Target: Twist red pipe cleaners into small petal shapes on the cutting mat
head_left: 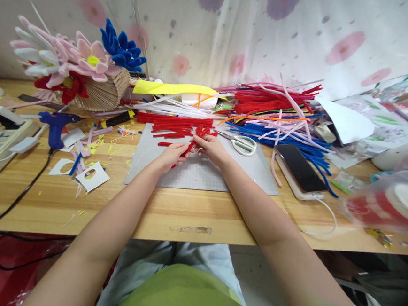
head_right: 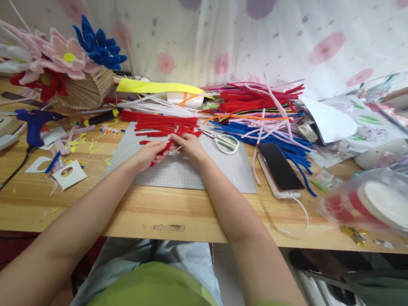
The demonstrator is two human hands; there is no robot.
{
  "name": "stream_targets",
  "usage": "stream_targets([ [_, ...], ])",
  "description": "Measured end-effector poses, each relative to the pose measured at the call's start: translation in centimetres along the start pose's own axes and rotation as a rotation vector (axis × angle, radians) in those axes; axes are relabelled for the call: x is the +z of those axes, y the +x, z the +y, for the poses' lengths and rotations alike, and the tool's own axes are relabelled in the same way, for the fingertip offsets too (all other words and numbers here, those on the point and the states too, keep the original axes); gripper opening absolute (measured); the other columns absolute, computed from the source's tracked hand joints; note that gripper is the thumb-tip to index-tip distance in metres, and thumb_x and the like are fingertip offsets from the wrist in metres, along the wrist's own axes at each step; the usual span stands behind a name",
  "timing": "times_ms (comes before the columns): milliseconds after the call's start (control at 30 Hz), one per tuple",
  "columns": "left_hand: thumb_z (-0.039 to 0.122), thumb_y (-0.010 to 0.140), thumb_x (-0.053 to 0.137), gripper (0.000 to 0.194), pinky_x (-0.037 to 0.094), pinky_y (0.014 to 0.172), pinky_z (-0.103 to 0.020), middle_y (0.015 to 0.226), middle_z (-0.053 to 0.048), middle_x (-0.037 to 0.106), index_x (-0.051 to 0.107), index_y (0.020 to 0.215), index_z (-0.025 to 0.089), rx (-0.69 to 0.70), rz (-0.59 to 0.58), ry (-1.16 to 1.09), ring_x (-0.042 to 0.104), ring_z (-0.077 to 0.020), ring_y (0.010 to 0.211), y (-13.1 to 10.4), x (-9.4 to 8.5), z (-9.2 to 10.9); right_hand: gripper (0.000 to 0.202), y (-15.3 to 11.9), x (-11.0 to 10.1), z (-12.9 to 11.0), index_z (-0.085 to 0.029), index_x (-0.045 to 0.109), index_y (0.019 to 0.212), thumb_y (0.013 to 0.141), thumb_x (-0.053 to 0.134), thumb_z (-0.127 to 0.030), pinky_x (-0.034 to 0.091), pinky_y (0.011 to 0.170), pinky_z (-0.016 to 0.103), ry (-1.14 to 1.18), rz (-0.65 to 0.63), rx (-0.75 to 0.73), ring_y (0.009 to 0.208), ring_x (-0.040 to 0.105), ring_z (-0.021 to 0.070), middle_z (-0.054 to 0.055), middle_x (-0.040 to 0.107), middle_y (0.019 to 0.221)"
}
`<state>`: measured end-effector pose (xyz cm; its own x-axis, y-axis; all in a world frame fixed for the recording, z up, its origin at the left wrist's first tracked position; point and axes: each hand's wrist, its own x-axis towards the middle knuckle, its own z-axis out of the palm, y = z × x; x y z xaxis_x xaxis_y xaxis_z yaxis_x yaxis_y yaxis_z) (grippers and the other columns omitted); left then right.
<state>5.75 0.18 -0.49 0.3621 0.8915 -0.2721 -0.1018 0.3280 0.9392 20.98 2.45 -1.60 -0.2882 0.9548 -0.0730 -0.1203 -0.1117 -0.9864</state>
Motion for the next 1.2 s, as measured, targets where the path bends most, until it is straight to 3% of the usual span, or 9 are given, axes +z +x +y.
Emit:
stream_targets([
  [133, 0.024, 0.081, 0.057, 0.017, 0.016, 0.034, -0.012, 0.055, 0.002, 0.046, 0.06, 0.075, 0.009, -0.054, -0.035, -0.108, 0.03, -0.0004, 0.037, -0.1, -0.2, 0.2, 0.043, -0.2, -0.2, -0.1, -0.014, 0.061, 0.072, 0.054, 0.077, -0.049, 0.037, 0.042, 0.017, 0.066, 0.036, 0.002, 0.055, 0.055, 0.008, 0.0, 0.061, 0.061],
  [267, 0.027, 0.084, 0.053, 0.021, 0.018, 0.032, -0.013, 0.052, 0.002, 0.048, 0.06, 0.076, 0.008, -0.082, 0.008, -0.073, 0.035, -0.0012, 0.036, -0.2, -0.3, 0.4, 0.038, -0.3, -0.1, -0.1, -0.016, 0.06, 0.075, 0.052, 0.079, -0.04, 0.04, 0.045, 0.017, 0.164, 0.049, -0.012, 0.059, 0.059, 0.0088, -0.002, 0.063, 0.067],
  [567, 0.036, 0.086, 0.05, 0.032, 0.012, 0.031, -0.014, 0.036, 0.008, 0.033, 0.05, 0.064, 0.014, -0.087, 0.058, -0.057, 0.025, -0.0013, 0.027, -0.6, 0.8, 0.8, 0.017, 0.5, 0.9, -0.1, -0.016, 0.055, 0.061, 0.062, 0.071, -0.02, 0.035, 0.044, 0.015, 0.422, 0.366, -0.021, 0.044, 0.045, 0.0024, -0.006, 0.055, 0.051],
  [767, 0.035, 0.087, 0.05, 0.033, 0.012, 0.031, -0.014, 0.034, 0.008, 0.032, 0.047, 0.061, 0.015, -0.054, 0.183, -0.013, 0.023, -0.001, 0.026, -0.6, 2.1, 0.8, 0.015, 0.6, 1.1, -0.8, -0.015, 0.053, 0.06, 0.068, 0.064, -0.011, 0.03, 0.042, 0.016, 0.47, 0.489, -0.05, 0.041, 0.04, 0.0022, -0.006, 0.052, 0.048],
  [900, 0.032, 0.087, 0.049, 0.033, 0.013, 0.031, -0.014, 0.034, 0.008, 0.032, 0.046, 0.06, 0.015, -0.029, 0.176, -0.026, 0.024, -0.001, 0.027, -0.7, 2.4, 0.7, 0.018, 0.7, 0.7, -0.7, -0.015, 0.051, 0.059, 0.066, 0.067, -0.011, 0.03, 0.041, 0.015, 0.461, 0.5, -0.032, 0.04, 0.04, 0.0015, -0.007, 0.051, 0.047],
  [1000, 0.033, 0.088, 0.047, 0.033, 0.013, 0.031, -0.014, 0.036, 0.008, 0.032, 0.047, 0.061, 0.015, -0.066, 0.115, -0.063, 0.024, -0.0013, 0.027, -0.8, 2.0, 0.6, 0.018, 0.7, 0.3, -0.5, -0.015, 0.053, 0.06, 0.065, 0.07, -0.015, 0.035, 0.042, 0.014, 0.406, 0.413, -0.025, 0.042, 0.042, 0.0015, -0.006, 0.053, 0.05],
  [1100, 0.034, 0.089, 0.045, 0.032, 0.016, 0.032, -0.014, 0.039, 0.007, 0.033, 0.053, 0.068, 0.012, -0.105, 0.028, -0.113, 0.027, -0.0017, 0.03, -0.7, 1.3, 0.5, 0.019, 0.7, -0.5, -0.6, -0.016, 0.053, 0.064, 0.066, 0.071, -0.022, 0.041, 0.048, 0.015, 0.371, 0.334, -0.086, 0.046, 0.047, 0.0025, -0.006, 0.056, 0.054],
  [1200, 0.034, 0.089, 0.045, 0.031, 0.017, 0.033, -0.013, 0.041, 0.008, 0.031, 0.055, 0.07, 0.011, -0.11, 0.007, -0.133, 0.026, -0.0013, 0.031, -0.6, 1.0, 0.4, 0.018, 0.7, -1.3, -0.8, -0.018, 0.053, 0.068, 0.069, 0.069, -0.025, 0.043, 0.049, 0.015, 0.394, 0.349, -0.147, 0.048, 0.049, 0.0032, -0.007, 0.056, 0.056],
])
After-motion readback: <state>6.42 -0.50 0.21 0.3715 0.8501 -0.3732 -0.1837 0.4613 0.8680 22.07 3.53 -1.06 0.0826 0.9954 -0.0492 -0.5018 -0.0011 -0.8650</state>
